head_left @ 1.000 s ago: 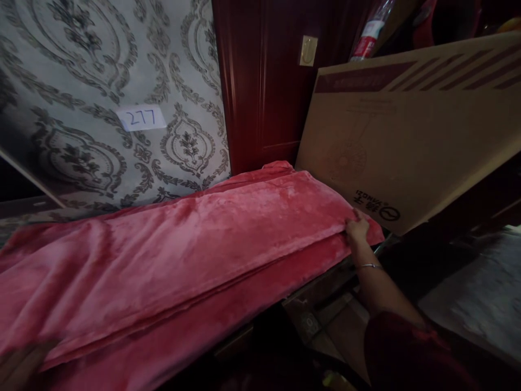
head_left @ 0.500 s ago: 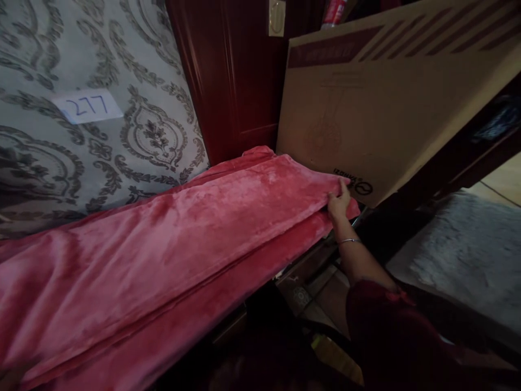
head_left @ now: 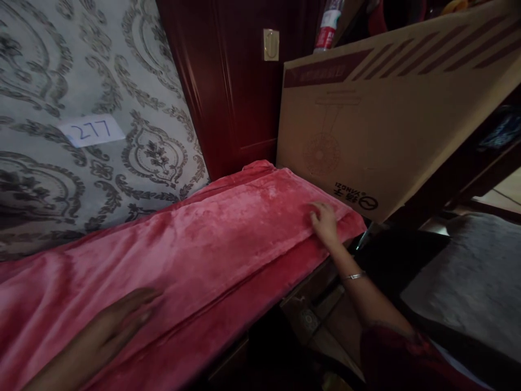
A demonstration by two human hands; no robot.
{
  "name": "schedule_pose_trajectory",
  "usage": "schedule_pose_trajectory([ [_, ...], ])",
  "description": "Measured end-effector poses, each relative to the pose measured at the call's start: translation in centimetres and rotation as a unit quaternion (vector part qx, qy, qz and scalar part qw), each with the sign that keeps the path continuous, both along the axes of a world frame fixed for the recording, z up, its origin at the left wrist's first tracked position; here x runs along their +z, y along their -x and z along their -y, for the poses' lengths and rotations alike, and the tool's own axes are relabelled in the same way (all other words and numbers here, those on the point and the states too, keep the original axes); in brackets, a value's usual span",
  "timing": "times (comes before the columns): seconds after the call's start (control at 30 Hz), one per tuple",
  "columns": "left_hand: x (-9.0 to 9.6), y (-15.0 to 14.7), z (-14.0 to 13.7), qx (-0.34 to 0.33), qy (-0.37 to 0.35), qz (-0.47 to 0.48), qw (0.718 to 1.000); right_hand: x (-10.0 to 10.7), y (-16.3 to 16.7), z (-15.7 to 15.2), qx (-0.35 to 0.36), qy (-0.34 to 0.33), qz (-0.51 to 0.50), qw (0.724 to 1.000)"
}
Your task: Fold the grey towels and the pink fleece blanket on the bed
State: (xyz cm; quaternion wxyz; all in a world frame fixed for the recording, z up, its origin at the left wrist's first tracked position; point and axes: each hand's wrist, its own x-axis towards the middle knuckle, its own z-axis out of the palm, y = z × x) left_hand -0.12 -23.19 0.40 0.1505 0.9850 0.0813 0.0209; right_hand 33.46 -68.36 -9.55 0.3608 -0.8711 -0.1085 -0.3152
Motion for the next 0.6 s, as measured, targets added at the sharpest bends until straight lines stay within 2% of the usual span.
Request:
schedule_pose_trajectory([
  [0.07, 0.4, -5.3, 1.9, -0.081, 0.072, 0.011, 0.994, 0.6, -0.2, -2.5, 0.098, 0.042, -0.015, 0.994],
  [0.17, 0.9, -14.2, 4.8, -0.174, 0.073, 0.033, 0.981, 1.3, -2.0, -5.4, 0.146, 0.072, -0.048, 0.985],
  [0.2, 0.9, -16.9, 5.3, -0.178, 0.069, 0.045, 0.981, 1.5, -3.1, -6.0, 0.142, 0.075, -0.057, 0.985],
  [0.3, 0.3, -23.5, 4.9, -0.116, 0.011, 0.076, 0.990, 1.8, -7.1, -6.9, 0.106, 0.079, -0.074, 0.989],
  [0.43, -0.9, -28.3, 1.4, -0.053, -0.083, 0.067, 0.993, 2.3, -13.0, -6.9, 0.040, 0.090, -0.091, 0.991],
  [0.6, -1.8, -30.9, -2.6, -0.005, -0.155, 0.065, 0.986, 3.5, -19.2, -7.2, 0.001, 0.129, -0.091, 0.987],
])
